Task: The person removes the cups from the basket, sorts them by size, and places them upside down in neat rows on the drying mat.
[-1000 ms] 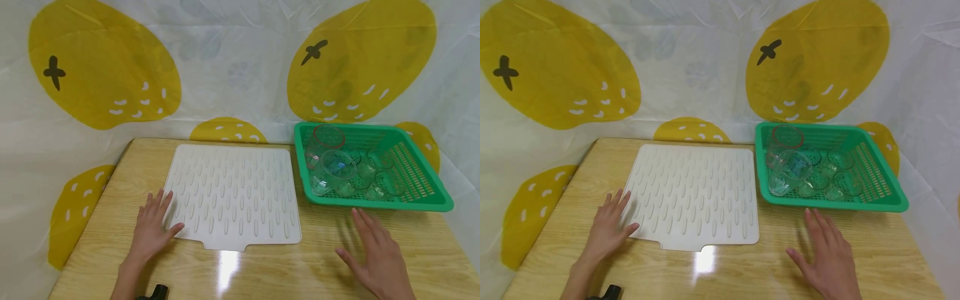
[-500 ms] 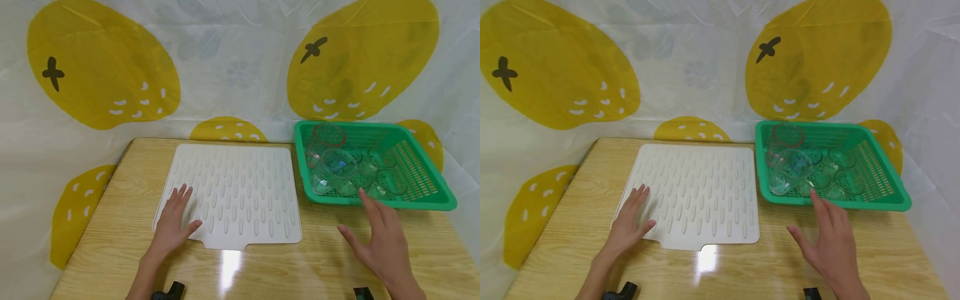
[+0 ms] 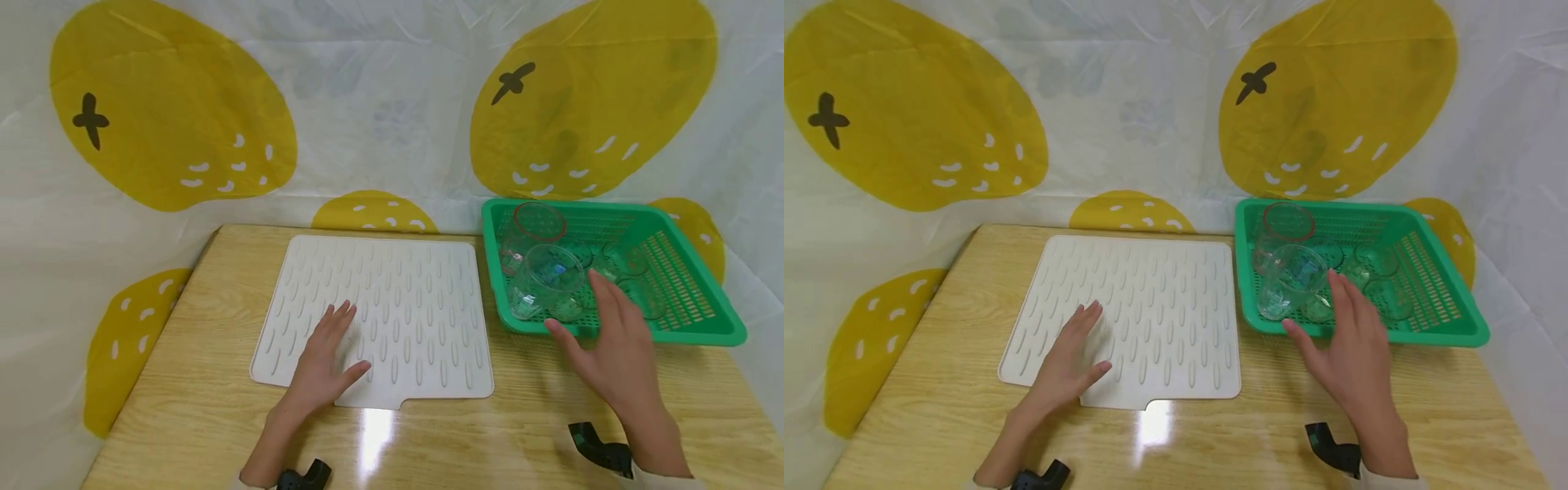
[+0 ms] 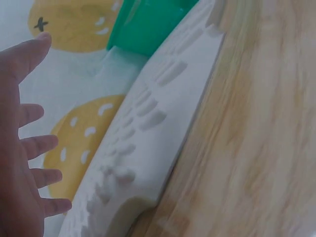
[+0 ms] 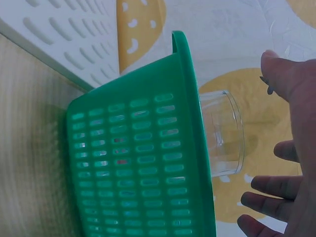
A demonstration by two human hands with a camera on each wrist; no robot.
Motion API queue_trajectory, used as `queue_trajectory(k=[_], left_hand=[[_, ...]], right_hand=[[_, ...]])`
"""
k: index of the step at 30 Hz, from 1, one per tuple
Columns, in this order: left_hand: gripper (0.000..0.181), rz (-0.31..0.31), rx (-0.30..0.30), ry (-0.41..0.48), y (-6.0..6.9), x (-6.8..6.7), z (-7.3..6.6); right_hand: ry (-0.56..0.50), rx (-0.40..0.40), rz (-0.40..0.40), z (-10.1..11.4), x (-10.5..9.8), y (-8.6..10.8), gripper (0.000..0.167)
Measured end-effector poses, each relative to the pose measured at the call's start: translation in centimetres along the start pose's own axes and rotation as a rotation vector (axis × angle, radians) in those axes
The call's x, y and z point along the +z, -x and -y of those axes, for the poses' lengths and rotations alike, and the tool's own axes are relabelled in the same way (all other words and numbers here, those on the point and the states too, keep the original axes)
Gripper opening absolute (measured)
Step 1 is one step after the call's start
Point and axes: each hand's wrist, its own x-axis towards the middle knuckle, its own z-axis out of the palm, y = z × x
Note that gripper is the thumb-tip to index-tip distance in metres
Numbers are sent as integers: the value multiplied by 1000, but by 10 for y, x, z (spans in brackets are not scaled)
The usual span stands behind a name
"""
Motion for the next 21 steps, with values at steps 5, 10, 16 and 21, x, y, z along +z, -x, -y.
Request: queue_trajectory(k=[5,10,16,21], left_hand=[[81,26,9,44,0,10,-7],[81,39,43,70,-8,19,-15],[81,48,87,71,-20,28,-25],[82,74,89,64,-31,33,-32]], right_hand=[[-13,127,105,0,3,-10,89],[-6,181,163,1,9,-19,90],[23,229,199,2,13,-28,92],[54,267,230,1,16,-33,93]])
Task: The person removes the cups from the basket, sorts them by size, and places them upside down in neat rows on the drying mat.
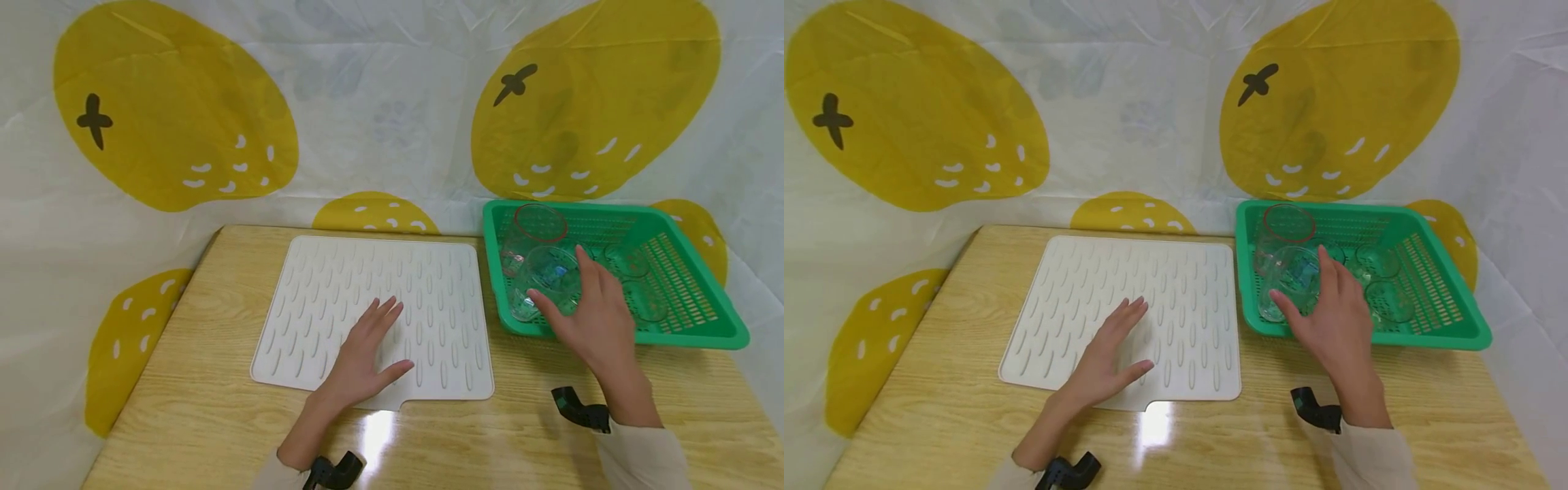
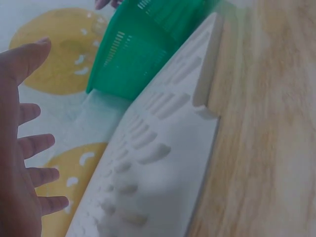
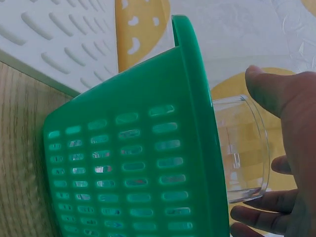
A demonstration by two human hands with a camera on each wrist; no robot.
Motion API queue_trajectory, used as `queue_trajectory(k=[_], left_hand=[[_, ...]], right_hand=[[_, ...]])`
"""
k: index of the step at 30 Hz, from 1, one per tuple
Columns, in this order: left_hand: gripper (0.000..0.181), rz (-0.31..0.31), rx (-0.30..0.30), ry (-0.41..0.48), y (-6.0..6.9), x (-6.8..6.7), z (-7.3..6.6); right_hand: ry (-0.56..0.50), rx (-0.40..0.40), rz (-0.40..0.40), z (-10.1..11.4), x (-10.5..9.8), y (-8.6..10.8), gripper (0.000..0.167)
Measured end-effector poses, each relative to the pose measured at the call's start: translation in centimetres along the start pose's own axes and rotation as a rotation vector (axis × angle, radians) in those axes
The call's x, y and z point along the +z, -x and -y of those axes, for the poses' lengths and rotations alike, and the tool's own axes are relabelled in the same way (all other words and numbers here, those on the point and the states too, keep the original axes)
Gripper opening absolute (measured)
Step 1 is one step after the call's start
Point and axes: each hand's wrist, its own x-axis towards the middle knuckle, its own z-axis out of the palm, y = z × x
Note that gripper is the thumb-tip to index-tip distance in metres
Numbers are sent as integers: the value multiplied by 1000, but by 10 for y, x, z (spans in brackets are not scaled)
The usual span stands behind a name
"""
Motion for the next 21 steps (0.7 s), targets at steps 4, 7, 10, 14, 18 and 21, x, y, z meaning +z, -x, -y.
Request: queue_trajectory(k=[4,7,10,14,18,21], left_hand=[[82,10,19,8,-9,4,-6],[82,12,45,17,-16,8,-11],[81,14,70,17,-23,12,-16],[81,9,82,13,-29,16,-19],[82,7,72,25,-33,19,-22],[82,19,64,47,-37,24,-27]], right_hand=[[26,19,1,0,0,-3,94],[33,30,4,-1,0,-5,94],[34,42,14,-2,2,-7,93],[31,51,19,-3,4,-9,92],[17,63,11,-4,7,-11,91],[3,75,-12,-2,6,-12,92]])
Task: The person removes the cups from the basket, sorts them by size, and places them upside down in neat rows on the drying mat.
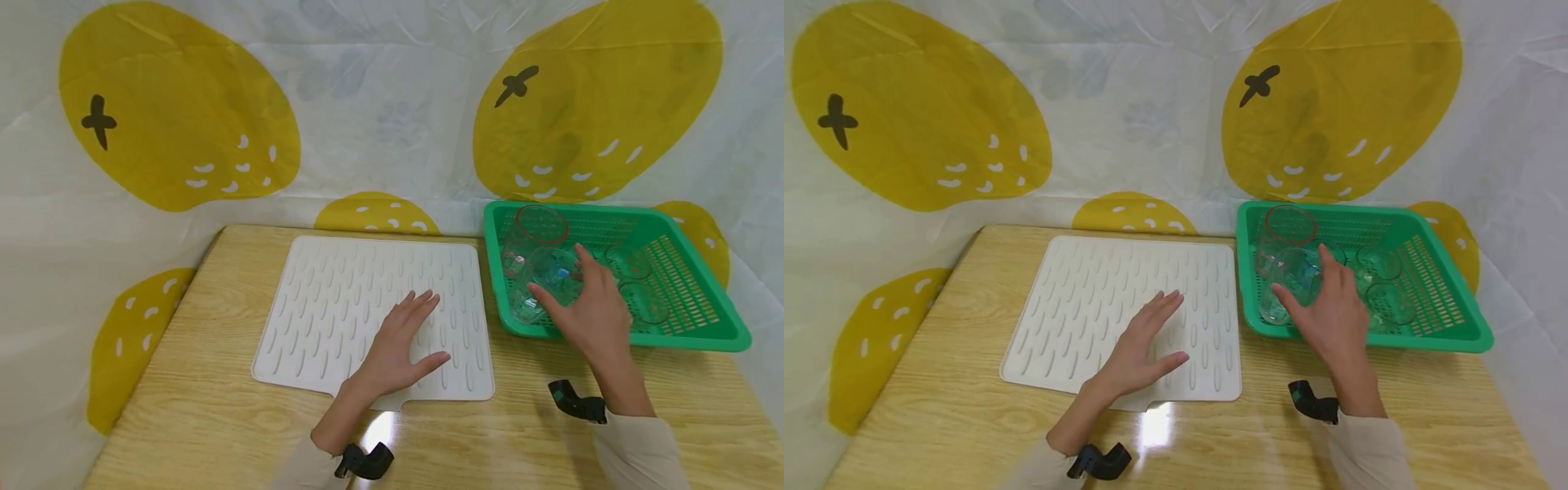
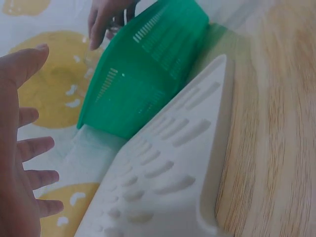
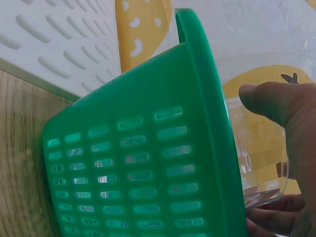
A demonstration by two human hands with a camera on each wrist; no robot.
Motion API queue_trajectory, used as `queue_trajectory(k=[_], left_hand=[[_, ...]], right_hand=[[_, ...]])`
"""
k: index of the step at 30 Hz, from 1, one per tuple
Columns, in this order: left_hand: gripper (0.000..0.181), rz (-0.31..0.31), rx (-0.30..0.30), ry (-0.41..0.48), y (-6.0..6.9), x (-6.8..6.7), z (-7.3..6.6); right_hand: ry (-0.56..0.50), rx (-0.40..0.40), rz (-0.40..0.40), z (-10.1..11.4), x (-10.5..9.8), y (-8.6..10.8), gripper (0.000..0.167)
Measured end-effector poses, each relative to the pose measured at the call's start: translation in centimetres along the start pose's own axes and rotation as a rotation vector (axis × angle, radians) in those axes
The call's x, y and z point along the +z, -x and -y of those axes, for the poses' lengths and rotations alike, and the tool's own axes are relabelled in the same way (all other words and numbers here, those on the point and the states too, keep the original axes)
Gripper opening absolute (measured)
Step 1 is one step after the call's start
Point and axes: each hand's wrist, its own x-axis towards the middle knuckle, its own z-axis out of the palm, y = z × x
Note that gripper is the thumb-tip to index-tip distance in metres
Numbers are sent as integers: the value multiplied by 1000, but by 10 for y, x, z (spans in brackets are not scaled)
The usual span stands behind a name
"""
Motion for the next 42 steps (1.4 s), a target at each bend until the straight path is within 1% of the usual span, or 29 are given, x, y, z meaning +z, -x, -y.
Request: queue_trajectory(k=[3,5,8,10,12,15,18,21,23,25,27,33,35,39,42], left_hand=[[79,10,11,27,-5,6,-5],[76,9,28,37,-10,9,-7],[75,6,45,50,-16,10,-12],[76,3,43,55,-20,10,-16],[77,-4,39,59,-23,10,-20],[76,-20,50,61,-30,11,-25],[76,-37,75,56,-36,14,-29],[76,-56,95,60,-41,16,-32],[76,-74,103,70,-44,17,-34],[76,-82,98,82,-46,18,-35],[76,-81,77,102,-48,20,-36],[75,-50,-35,154,-51,23,-38],[74,-44,-56,164,-52,24,-38],[74,-45,-58,178,-53,25,-38],[74,-64,-51,190,-53,26,-36]], right_hand=[[-15,6,-26,3,-3,0,92],[-29,5,-47,5,-7,0,92],[-51,-7,-78,8,-13,0,90],[-72,-20,-104,12,-17,0,88],[-87,-29,-129,16,-23,1,87],[-114,-30,-168,23,-32,1,86],[-145,-29,-200,30,-40,2,87],[-187,-47,-224,37,-46,5,89],[-214,-80,-248,42,-49,7,92],[-239,-106,-265,47,-53,9,94],[-260,-125,-278,52,-56,12,95],[-315,-174,-283,65,-59,18,96],[-345,-208,-284,69,-57,19,94],[-396,-259,-276,75,-53,22,91],[-420,-267,-253,80,-53,25,93]])
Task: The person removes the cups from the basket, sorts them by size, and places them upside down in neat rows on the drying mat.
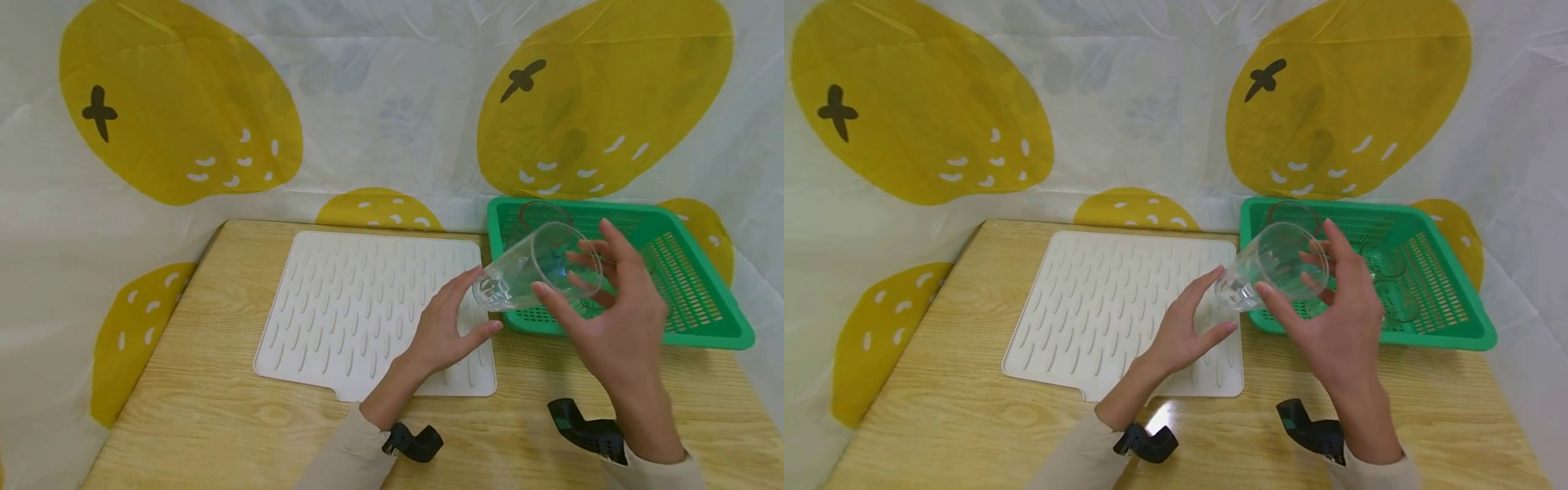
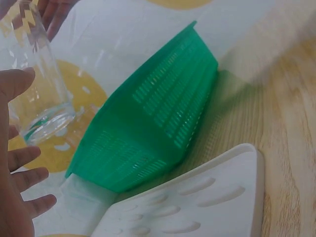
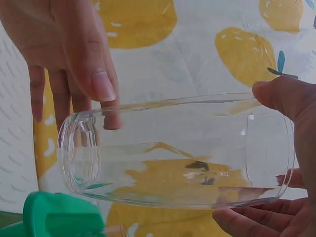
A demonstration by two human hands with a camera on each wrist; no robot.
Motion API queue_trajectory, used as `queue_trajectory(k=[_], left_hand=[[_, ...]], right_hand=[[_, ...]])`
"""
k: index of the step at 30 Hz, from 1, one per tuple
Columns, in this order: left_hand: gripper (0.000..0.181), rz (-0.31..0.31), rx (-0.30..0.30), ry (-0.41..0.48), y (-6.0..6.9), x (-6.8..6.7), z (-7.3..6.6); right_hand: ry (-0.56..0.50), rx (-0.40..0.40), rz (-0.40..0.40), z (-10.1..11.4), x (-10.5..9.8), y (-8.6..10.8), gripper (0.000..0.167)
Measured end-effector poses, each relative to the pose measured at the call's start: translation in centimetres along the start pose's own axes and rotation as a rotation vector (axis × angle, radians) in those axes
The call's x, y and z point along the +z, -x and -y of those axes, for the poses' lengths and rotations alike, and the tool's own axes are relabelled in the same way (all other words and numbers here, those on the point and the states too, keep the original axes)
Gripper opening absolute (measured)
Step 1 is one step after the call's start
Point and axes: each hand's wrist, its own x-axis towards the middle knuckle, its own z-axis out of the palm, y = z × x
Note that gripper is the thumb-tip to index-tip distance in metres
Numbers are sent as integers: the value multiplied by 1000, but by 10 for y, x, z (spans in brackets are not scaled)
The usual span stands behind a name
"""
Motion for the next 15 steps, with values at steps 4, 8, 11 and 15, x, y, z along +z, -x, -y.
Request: queue_trajectory(k=[4,8,11,15], left_hand=[[74,-24,10,56,1,0,4],[73,-34,-2,147,3,0,8],[73,-44,-18,203,6,-2,10],[73,-58,-19,236,10,-5,14]], right_hand=[[-30,2,30,5,0,1,99],[-82,-8,52,7,3,4,96],[-111,-8,66,7,6,6,95],[-140,7,84,6,10,9,95]])
